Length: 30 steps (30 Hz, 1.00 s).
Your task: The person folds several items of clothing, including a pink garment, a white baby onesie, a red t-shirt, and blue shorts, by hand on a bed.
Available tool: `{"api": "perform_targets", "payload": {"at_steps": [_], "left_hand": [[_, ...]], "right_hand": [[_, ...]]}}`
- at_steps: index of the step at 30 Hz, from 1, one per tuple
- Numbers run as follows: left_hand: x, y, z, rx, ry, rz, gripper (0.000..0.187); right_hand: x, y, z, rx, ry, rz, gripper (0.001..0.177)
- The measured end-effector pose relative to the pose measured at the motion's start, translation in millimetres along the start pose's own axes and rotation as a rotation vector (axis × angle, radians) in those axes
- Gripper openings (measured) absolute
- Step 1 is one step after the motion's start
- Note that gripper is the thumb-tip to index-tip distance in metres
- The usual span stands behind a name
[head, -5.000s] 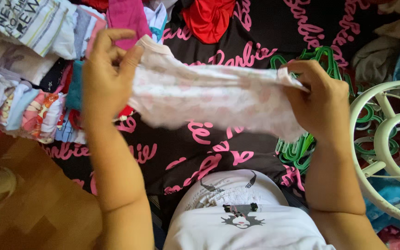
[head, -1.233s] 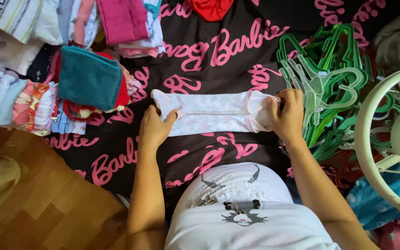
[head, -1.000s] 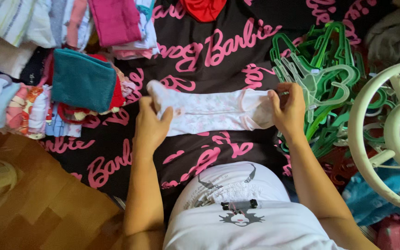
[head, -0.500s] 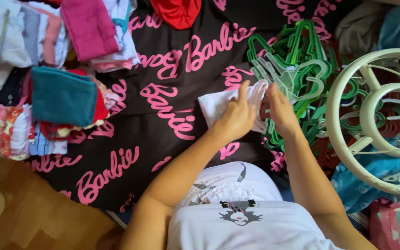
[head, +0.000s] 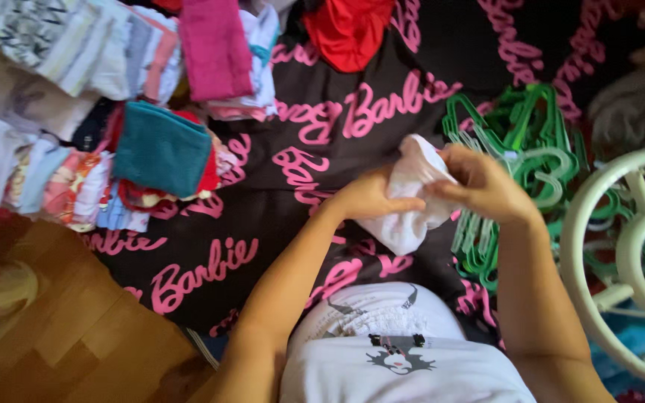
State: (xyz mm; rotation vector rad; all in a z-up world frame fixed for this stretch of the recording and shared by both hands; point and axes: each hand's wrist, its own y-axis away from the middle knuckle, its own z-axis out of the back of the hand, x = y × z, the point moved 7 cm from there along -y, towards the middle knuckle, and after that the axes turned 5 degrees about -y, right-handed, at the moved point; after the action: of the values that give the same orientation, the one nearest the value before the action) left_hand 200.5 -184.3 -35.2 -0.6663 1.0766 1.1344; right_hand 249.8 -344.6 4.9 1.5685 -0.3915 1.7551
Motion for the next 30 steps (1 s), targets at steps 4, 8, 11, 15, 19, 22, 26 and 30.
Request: {"api": "perform_targets", "payload": {"at_steps": [4, 8, 11, 15, 19, 22, 26, 30], "left_hand": [[33, 20, 57, -0.241, 0.184, 0.067, 0.052], [77, 51, 141, -0.682, 0.214, 0.112, 0.053], [99, 55, 214, -0.835, 0.054, 0.221, 0.049], [97, 55, 317, -1.052, -0.186, 0.229, 0.048], [106, 52, 360, -1.136, -0.459, 0.188, 0.069], [120, 48, 345, -1.03, -0.801, 0.426, 0.07], [87, 52, 310, -1.088, -1.091, 0.154, 0.042], [98, 41, 298, -0.923, -0.972, 0.221, 0.037]], "right_hand": [[12, -63, -10, -0.06, -0.681, 0.048, 0.037], [3, -121, -93, 0.011, -0.612, -0.173, 0.046], [33, -178, -131, 0.023, -0.421, 0.025, 0.042], [79, -268, -147, -0.137, -0.423, 0.383, 0.032], [70, -339, -163, -0.249, -0.367, 0.289, 0.041], [30, -361, -184, -0.162, -0.168, 0.07, 0.049], [3, -364, -180, -0.177, -0.17, 0.162, 0.047], [-18, -367, -136, -0.337, 0.141, 0.257, 0.028]]}}
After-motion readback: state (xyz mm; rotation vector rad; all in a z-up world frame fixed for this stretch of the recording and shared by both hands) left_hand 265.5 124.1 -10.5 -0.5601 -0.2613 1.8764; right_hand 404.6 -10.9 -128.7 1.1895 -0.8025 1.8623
